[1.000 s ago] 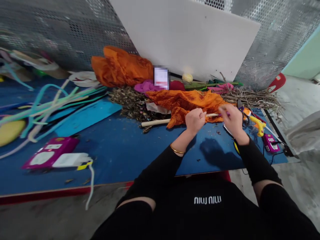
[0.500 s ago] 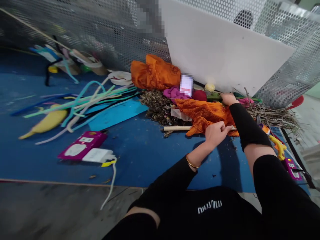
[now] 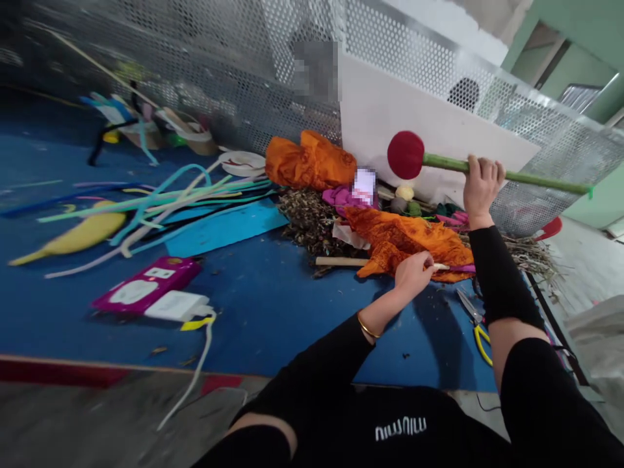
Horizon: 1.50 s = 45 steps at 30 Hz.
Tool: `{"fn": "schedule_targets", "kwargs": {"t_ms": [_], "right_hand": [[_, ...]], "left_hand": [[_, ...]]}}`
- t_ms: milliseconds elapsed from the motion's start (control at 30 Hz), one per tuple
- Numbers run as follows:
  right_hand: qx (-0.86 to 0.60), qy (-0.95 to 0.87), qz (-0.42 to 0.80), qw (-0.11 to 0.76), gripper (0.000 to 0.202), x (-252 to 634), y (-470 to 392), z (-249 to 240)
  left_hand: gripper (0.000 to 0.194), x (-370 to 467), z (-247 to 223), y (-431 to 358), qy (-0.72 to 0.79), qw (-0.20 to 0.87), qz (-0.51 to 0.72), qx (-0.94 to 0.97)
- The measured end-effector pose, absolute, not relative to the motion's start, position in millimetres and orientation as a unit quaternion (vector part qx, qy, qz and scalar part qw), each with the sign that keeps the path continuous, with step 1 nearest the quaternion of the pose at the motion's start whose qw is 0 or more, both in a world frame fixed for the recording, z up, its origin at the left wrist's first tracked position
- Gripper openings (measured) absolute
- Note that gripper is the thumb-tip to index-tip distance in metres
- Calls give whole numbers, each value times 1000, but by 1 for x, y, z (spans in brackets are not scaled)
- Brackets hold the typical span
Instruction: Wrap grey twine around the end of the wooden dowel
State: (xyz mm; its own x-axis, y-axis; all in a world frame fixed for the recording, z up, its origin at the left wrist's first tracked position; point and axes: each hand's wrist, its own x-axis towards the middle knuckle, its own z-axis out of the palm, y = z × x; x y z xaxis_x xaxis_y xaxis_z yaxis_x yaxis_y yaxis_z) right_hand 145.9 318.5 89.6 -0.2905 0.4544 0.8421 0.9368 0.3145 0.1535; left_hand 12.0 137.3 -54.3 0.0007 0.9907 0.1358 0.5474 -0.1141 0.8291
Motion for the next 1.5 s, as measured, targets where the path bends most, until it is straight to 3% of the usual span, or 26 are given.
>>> {"fn": "schedule_targets", "kwargs": {"t_ms": [133, 300, 500, 633, 733, 900, 1067, 1133, 1300, 1400, 1500], "right_hand": [[-538, -672, -214, 462, 48, 152, 298, 103], [-507, -607, 78, 607, 50, 146, 282, 115], [-463, -604, 107, 640, 51, 152, 258, 142], [-477, -634, 52, 606, 48, 156, 248, 143], [-526, -671, -30, 522, 45, 156, 242, 135], [-633, -673, -215, 315, 42, 148, 236, 115], [-609, -721, -257, 207, 38, 130, 236, 88], [-590, -743, -256, 181, 38, 124, 236, 77], [-596, -755, -206, 179, 59, 119, 265, 69], [-604, -747, -171, 220, 72, 125, 306, 76], [-594, -763, -153, 203, 73, 132, 353, 81]], "left_hand": [[16, 15, -62, 141, 601, 281, 339, 667], [17, 15, -69, 142, 592, 251, 314, 699], [20, 16, -78, 143, 570, 252, 341, 704], [22, 19, -76, 142, 541, 290, 412, 673], [26, 6, -64, 146, 494, 324, 508, 626], [64, -55, -35, 158, 437, 317, 698, 470], [98, -86, -27, 165, 296, 388, 779, 393], [88, -82, -28, 169, 302, 417, 768, 381], [35, -67, -37, 180, 407, 383, 753, 348], [35, -61, -44, 182, 475, 402, 686, 376], [40, -56, -48, 180, 502, 425, 646, 387]]}}
